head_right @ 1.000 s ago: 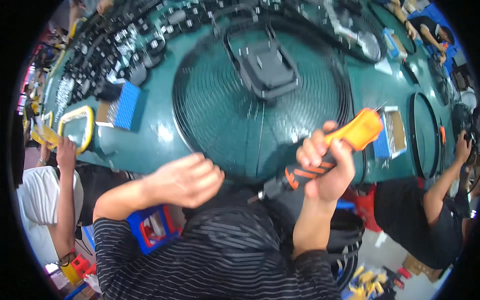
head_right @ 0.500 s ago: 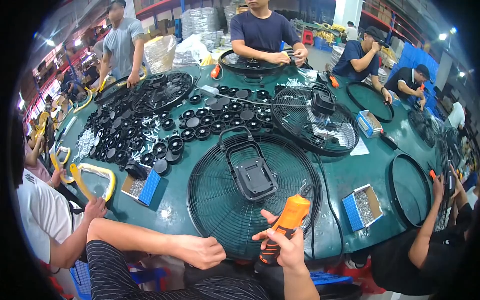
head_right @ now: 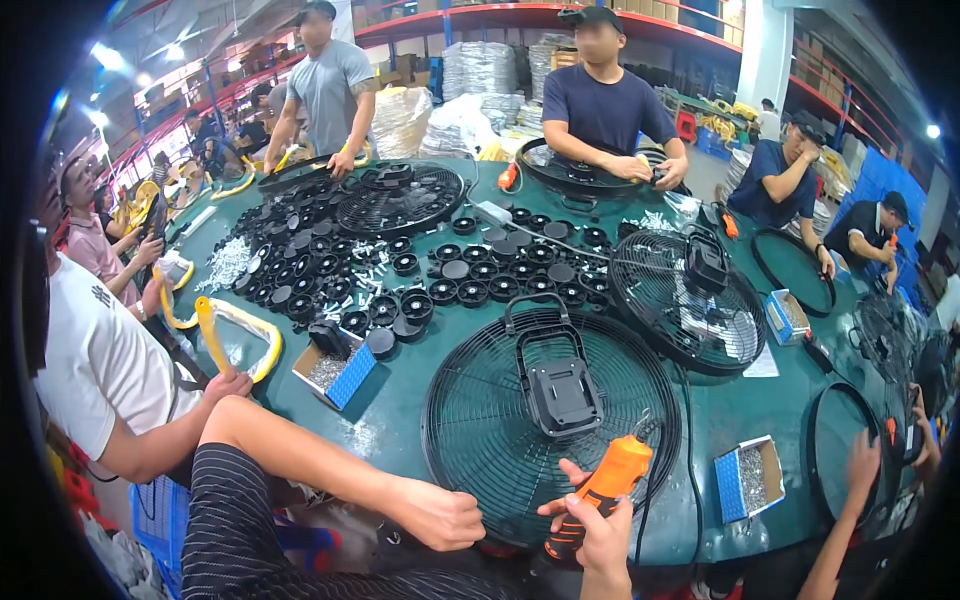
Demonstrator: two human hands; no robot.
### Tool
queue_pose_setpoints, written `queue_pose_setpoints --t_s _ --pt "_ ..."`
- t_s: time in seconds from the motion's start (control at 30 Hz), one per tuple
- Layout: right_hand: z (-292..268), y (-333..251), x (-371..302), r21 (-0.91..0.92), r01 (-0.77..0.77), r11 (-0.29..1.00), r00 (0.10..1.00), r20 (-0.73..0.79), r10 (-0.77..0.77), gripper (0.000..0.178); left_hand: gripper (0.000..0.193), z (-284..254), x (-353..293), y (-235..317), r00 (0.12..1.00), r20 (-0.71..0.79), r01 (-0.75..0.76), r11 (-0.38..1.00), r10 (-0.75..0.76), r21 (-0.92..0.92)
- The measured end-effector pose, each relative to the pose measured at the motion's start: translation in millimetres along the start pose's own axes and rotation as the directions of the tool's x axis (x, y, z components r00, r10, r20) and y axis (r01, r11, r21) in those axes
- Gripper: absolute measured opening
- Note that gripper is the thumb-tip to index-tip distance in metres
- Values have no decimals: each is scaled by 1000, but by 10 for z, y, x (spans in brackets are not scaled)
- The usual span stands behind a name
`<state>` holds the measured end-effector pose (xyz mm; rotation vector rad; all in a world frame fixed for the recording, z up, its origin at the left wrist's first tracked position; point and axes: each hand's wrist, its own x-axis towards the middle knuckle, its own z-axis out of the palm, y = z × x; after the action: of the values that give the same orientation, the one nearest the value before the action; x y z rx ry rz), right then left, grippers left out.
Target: Assembling fan grills and housings using an electric screwdriver.
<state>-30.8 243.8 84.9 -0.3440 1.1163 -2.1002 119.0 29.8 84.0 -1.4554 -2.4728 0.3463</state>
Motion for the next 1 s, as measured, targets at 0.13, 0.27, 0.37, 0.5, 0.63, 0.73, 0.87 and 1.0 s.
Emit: queue_pose_setpoints --t_s 0.13,0.27,0.37,0.5,0.63,0.73,0.87,1.0 --pt "5 6 0 -77 34 996 999 -1 -34 27 14 -16 -1 0 1000 12 22 1000 -22 -8" --pt "-4 3 0 -67 21 998 1000 8 -20 27 13 -16 3 6 999 49 11 999 -10 -33" --pt "-9 -5 1 -46 -3 999 1000 12 4 26 15 -6 28 10 998 64 16 999 -13 -38" --pt "7 -2 -8 -34 -15 999 1000 -13 14 24 15 0 73 -9 998 54 -12 1000 13 -21" --pt "32 13 -13 -81 -33 996 999 1 34 24 15 3 89 -31 999 42 -18 1000 19 -18" --pt "33 17 -8 -89 -34 995 999 0 35 24 15 8 97 -31 998 63 -19 1000 19 -5" --pt "9 3 -4 -124 -55 991 998 5 56 25 16 -39 74 -49 993 113 -28 999 33 -45" --pt "20 -25 -10 -113 -43 993 999 22 46 26 25 -197 -93 -116 983 116 167 960 -144 -224"
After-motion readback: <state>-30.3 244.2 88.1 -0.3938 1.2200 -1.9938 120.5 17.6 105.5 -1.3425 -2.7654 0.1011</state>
